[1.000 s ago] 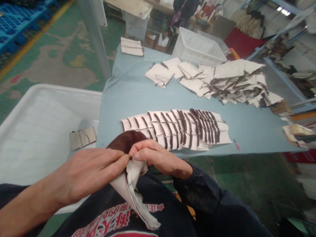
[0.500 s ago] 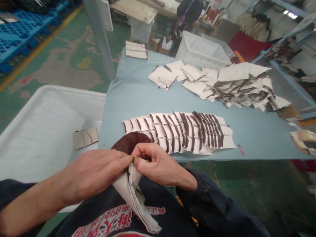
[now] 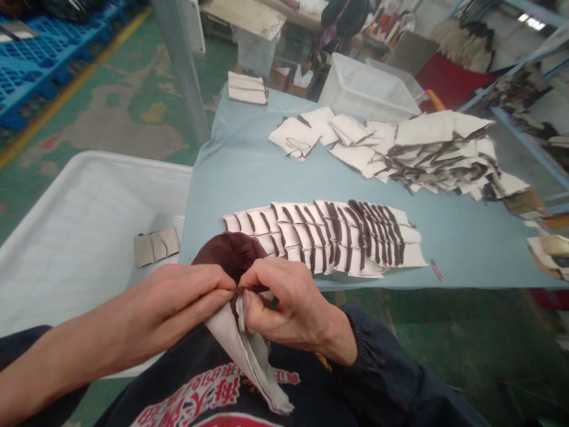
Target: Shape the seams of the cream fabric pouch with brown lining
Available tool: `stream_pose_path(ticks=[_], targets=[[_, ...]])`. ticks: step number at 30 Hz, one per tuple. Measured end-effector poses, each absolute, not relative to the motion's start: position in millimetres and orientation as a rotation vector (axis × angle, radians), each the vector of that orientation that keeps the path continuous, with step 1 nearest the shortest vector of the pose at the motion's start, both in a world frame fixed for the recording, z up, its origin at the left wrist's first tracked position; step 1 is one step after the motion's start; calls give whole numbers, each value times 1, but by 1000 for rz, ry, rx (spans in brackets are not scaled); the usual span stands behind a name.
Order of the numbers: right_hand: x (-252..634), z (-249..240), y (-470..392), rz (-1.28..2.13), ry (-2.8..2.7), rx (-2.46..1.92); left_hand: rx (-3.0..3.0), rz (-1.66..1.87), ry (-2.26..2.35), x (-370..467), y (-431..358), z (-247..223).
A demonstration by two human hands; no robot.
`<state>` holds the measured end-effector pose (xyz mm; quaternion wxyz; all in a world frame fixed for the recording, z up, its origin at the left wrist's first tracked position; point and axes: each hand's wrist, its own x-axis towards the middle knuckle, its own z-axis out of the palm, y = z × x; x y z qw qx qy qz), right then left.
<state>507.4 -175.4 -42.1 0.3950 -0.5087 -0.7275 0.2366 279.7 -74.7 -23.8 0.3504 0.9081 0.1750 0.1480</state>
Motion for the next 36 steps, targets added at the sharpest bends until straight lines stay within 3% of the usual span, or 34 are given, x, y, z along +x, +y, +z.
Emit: stream_pose_path(ticks=[6, 15, 23, 26, 32, 36], targets=[[511, -44, -179, 581, -1810, -1257, 2500, 510, 309, 284, -79, -27], [506, -34, -185, 19, -2088, -1287, 2134, 378, 435, 285, -73, -32], [502, -15, -197, 12, -2176, -1292, 2335, 407, 604, 294, -97, -14], [504, -16, -193, 267, -2006, -1257, 2236, 509, 616, 292, -107, -14], [504, -44, -176, 1394, -1428, -836, 1880, 647, 537, 285, -117, -30], [496, -52, -176, 1548, -1242, -810, 1805, 676, 561, 281, -121, -32]])
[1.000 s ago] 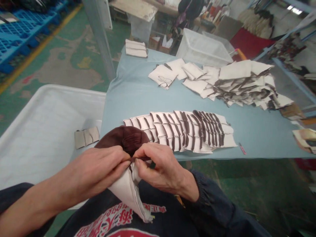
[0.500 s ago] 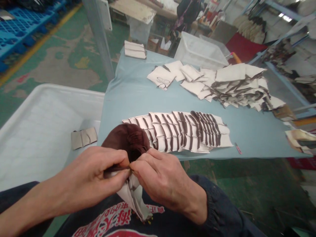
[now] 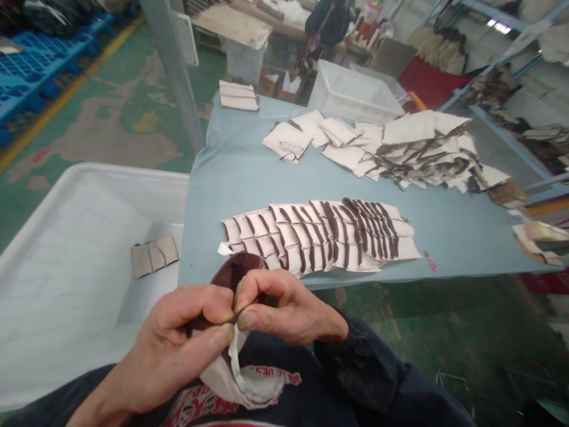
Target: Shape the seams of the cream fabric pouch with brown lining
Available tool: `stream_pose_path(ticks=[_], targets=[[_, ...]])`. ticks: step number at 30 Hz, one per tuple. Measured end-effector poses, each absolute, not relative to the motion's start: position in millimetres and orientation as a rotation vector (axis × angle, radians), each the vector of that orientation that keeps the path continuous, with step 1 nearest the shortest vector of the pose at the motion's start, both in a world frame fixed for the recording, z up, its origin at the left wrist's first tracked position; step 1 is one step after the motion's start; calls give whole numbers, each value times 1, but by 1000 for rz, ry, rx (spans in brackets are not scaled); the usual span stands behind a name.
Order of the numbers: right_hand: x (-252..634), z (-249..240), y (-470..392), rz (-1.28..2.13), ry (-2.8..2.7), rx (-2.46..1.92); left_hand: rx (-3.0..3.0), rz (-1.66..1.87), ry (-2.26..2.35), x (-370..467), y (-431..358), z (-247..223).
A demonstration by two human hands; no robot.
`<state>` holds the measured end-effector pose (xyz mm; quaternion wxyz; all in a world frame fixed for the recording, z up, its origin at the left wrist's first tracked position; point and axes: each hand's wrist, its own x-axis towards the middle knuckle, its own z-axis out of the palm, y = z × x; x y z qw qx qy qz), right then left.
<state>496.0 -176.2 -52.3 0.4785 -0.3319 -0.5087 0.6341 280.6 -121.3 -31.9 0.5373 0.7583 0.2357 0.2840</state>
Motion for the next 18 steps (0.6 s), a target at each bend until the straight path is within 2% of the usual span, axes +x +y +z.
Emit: stream_pose_path(ticks=[8, 13, 18], targets=[[489, -47, -180, 1576, -1289, -939, 1843, 652, 422, 276, -113, -19], [474, -65, -177, 1641, -1198, -778, 1844, 651, 459, 275, -118, -15], [436, -85, -199, 1458, -967, -453, 1723, 792, 310, 280, -136, -4]])
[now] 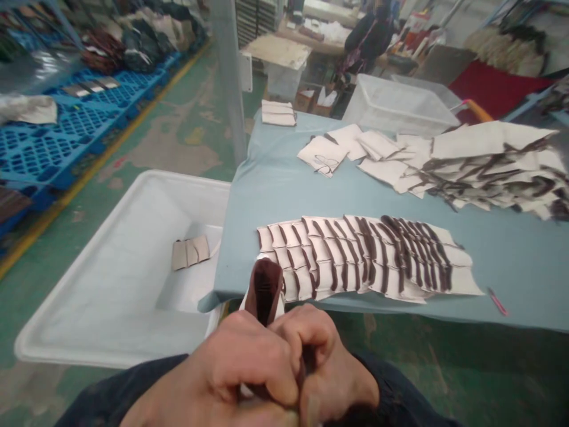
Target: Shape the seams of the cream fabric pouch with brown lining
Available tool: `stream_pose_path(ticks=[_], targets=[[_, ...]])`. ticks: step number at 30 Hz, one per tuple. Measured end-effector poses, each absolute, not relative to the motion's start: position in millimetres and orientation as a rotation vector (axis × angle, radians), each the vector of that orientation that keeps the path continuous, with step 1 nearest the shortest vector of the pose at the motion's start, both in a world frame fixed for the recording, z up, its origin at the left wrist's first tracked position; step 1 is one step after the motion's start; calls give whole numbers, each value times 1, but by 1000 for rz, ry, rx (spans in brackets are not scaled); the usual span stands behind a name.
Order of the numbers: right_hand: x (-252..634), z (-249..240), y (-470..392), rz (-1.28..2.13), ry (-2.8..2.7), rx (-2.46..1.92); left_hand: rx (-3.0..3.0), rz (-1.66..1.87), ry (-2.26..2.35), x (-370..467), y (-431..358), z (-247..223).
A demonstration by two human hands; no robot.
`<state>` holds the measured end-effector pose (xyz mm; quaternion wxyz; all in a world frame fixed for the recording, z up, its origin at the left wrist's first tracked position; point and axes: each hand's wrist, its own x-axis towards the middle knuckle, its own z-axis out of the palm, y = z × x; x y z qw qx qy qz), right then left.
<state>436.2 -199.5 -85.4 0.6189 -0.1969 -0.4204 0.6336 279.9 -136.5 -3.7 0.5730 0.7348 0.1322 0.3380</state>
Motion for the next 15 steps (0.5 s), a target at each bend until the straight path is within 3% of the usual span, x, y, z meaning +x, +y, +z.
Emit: stream_pose_path(ticks=[3, 6, 12, 15], targets=[[421, -88, -206, 1432, -879, -355, 1719, 841, 179, 285, -137, 3], [424, -77, -196, 1438, -923, -528, 1771, 894, 265, 283, -127, 5], [444, -47, -158, 1019, -1415, -959, 1895, 736, 875, 210, -100, -20], [453, -41, -151, 836, -1429, -1005, 1940, 901, 1313, 161, -86, -28]])
